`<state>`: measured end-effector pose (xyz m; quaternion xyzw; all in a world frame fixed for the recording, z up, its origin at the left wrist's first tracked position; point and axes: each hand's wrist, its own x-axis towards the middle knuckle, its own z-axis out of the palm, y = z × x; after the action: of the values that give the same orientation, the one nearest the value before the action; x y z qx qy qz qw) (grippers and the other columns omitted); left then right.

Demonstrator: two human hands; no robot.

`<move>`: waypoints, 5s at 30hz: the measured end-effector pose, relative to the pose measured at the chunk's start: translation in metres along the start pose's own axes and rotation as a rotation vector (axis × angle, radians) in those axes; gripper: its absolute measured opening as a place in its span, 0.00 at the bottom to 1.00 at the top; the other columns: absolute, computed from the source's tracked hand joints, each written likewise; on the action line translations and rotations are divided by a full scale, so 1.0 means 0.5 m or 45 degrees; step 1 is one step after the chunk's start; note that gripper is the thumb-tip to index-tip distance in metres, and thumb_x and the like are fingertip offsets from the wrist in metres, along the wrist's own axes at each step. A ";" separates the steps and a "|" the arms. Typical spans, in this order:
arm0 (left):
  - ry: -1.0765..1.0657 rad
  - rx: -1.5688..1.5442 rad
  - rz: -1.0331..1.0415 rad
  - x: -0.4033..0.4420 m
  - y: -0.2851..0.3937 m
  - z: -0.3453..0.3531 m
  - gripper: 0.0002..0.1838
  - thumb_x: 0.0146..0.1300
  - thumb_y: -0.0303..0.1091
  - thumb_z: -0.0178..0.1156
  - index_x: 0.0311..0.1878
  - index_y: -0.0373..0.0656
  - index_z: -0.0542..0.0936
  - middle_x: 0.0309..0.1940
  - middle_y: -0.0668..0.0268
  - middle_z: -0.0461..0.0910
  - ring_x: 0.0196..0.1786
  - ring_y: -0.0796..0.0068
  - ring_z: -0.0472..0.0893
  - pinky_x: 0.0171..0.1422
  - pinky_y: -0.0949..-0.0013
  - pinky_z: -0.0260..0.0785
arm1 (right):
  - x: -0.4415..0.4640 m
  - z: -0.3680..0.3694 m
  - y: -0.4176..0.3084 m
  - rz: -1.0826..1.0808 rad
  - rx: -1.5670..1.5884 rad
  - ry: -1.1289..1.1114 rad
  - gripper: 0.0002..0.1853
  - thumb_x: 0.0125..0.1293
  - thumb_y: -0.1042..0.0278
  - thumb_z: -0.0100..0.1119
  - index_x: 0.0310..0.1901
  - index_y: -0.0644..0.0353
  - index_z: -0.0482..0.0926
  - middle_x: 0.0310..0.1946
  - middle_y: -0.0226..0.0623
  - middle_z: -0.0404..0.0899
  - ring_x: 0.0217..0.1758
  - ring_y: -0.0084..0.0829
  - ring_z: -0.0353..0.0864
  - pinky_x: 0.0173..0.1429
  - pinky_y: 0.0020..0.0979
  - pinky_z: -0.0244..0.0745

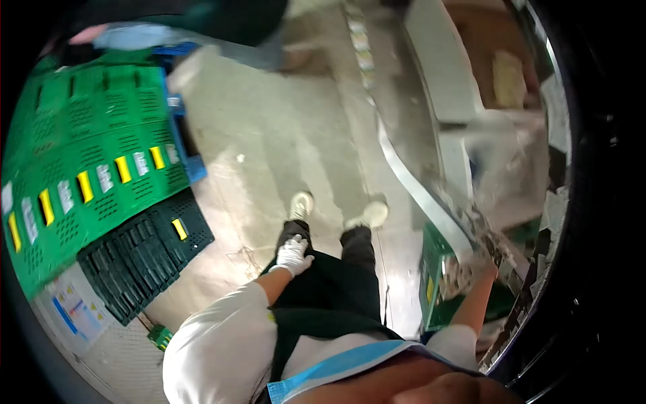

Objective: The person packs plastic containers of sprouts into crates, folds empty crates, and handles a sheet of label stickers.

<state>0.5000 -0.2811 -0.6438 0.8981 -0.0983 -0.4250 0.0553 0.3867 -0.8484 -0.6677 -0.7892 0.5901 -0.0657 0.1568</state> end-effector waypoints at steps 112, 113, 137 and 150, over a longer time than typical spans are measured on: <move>1.114 -0.582 0.596 0.963 -1.126 -2.858 0.12 0.53 0.36 0.48 0.31 0.40 0.78 0.30 0.56 0.78 0.34 0.66 0.78 0.38 0.64 0.70 | -1.171 0.287 -2.182 0.285 0.006 -0.410 0.12 0.55 0.66 0.55 0.41 0.59 0.73 0.29 0.37 0.77 0.32 0.29 0.74 0.41 0.27 0.69; 0.869 -1.010 0.853 0.951 -1.119 -2.836 0.11 0.53 0.35 0.50 0.32 0.38 0.77 0.30 0.58 0.78 0.33 0.68 0.78 0.37 0.66 0.70 | -1.169 0.284 -2.186 0.265 0.016 -0.399 0.12 0.55 0.66 0.55 0.41 0.59 0.73 0.29 0.37 0.77 0.32 0.29 0.74 0.41 0.27 0.69; 1.089 -1.029 1.871 0.548 -0.831 -2.338 0.38 0.45 0.33 0.67 0.58 0.35 0.60 0.57 0.56 0.62 0.57 0.66 0.64 0.60 0.65 0.57 | -1.005 -0.045 -2.609 -0.326 1.777 -0.086 0.13 0.58 0.70 0.53 0.43 0.67 0.73 0.39 0.34 0.76 0.40 0.24 0.74 0.44 0.25 0.69; -0.529 -1.922 1.322 0.534 -0.778 -2.231 0.02 0.54 0.22 0.53 0.31 0.36 0.76 0.28 0.61 0.79 0.29 0.76 0.78 0.34 0.75 0.73 | -1.044 -0.060 -2.436 -0.349 1.998 0.130 0.13 0.57 0.79 0.52 0.44 0.64 0.63 0.30 0.37 0.76 0.30 0.19 0.74 0.34 0.17 0.68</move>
<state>1.5796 0.0557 -0.2103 0.3746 -0.1929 -0.4505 0.7871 1.3335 -0.0467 -0.2010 -0.5102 0.2758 -0.5166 0.6299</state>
